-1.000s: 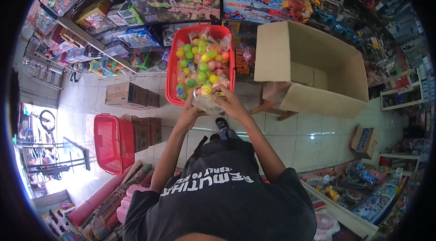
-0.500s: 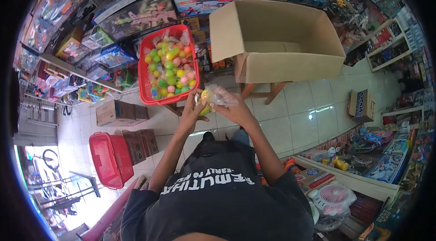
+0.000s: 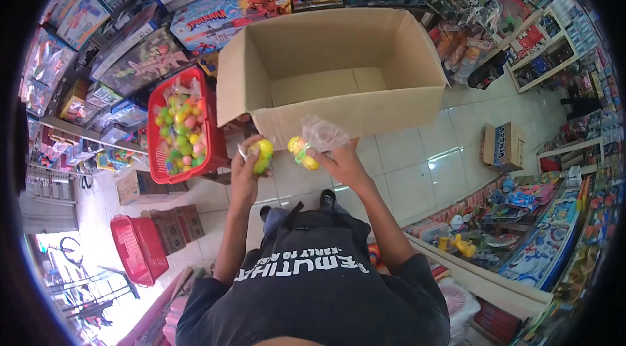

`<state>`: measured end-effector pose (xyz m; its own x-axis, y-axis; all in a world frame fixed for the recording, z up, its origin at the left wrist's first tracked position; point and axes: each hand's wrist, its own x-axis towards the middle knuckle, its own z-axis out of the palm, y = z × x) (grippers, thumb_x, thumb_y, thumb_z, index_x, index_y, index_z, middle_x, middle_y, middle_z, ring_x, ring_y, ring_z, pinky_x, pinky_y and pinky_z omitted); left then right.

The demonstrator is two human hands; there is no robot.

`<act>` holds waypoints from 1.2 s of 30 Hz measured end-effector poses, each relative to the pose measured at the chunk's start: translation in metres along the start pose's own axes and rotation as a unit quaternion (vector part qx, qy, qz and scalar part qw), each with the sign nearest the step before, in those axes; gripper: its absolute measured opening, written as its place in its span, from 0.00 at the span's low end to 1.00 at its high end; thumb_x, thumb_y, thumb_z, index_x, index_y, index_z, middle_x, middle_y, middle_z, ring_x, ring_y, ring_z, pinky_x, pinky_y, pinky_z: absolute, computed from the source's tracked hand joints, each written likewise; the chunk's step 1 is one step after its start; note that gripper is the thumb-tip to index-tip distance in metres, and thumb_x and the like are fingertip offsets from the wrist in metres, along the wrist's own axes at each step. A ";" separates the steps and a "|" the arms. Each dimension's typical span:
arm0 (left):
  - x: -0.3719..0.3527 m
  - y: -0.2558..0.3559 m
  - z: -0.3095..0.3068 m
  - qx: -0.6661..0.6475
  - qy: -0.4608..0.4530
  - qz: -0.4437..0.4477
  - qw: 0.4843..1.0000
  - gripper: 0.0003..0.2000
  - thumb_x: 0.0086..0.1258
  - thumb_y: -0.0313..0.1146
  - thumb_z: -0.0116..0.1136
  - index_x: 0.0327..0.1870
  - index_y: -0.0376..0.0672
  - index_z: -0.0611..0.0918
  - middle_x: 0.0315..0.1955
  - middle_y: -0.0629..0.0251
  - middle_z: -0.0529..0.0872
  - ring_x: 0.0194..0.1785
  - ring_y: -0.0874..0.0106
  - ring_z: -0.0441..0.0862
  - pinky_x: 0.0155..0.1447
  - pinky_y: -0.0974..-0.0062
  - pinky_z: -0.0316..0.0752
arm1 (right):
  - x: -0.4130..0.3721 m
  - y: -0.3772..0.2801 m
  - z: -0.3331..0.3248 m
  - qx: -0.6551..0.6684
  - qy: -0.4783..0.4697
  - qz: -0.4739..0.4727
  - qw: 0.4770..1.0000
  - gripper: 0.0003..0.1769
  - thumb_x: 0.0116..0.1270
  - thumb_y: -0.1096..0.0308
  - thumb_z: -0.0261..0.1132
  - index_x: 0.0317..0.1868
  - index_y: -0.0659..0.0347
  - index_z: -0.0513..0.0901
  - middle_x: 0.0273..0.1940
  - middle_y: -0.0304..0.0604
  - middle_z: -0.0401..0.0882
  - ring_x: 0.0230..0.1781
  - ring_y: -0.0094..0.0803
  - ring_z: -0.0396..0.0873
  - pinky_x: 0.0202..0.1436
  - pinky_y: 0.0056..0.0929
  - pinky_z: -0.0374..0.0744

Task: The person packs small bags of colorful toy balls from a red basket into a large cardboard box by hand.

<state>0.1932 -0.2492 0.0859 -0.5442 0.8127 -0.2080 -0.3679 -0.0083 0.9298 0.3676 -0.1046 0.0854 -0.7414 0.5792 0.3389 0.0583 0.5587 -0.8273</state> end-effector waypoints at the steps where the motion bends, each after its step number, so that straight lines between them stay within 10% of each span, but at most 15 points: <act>1: 0.003 0.002 0.010 -0.013 0.009 0.007 1.000 0.15 0.70 0.34 0.49 0.56 0.40 0.72 0.43 0.63 0.79 0.43 0.75 0.80 0.33 0.80 0.78 | 0.002 0.002 -0.011 0.060 -0.021 0.043 0.997 0.19 0.63 0.68 0.62 0.53 0.65 0.75 0.50 0.47 0.76 0.48 0.34 0.77 0.49 0.29 0.75; 7: 0.034 0.005 0.035 0.019 0.070 0.087 0.994 0.15 0.72 0.34 0.45 0.57 0.39 0.71 0.42 0.61 0.79 0.43 0.75 0.80 0.36 0.81 0.76 | 0.012 0.046 -0.044 0.272 -0.019 0.143 0.951 0.20 0.67 0.69 0.59 0.57 0.67 0.72 0.49 0.41 0.74 0.47 0.23 0.73 0.50 0.21 0.72; 16: 0.100 0.050 0.031 0.196 0.160 0.214 0.943 0.12 0.69 0.29 0.50 0.51 0.36 0.75 0.48 0.62 0.77 0.51 0.75 0.74 0.54 0.78 0.69 | 0.128 0.077 -0.064 0.226 -0.054 0.153 0.961 0.18 0.67 0.68 0.58 0.54 0.68 0.70 0.41 0.39 0.76 0.33 0.19 0.74 0.36 0.22 0.75; 28: 0.184 0.055 0.022 0.201 0.163 0.173 0.950 0.12 0.66 0.28 0.52 0.50 0.36 0.75 0.48 0.60 0.77 0.54 0.72 0.72 0.59 0.75 0.65 | 0.223 0.212 0.017 0.108 -0.438 0.146 0.881 0.14 0.60 0.74 0.58 0.46 0.68 0.72 0.31 0.47 0.79 0.26 0.29 0.81 0.27 0.27 0.80; 36: 0.183 0.054 0.029 0.198 0.239 0.168 0.936 0.12 0.66 0.26 0.51 0.49 0.35 0.76 0.49 0.60 0.77 0.56 0.71 0.72 0.60 0.75 0.63 | 0.181 0.322 0.111 -0.162 -0.595 0.068 0.785 0.26 0.47 0.61 0.65 0.45 0.70 0.74 0.37 0.59 0.79 0.41 0.49 0.79 0.43 0.40 0.77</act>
<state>0.0954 -0.0846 0.1071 -0.8891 0.4486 0.0911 0.1400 0.0770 0.9872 0.1781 0.1143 -0.1690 -0.8016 -0.2091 -0.5601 0.2155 0.7728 -0.5970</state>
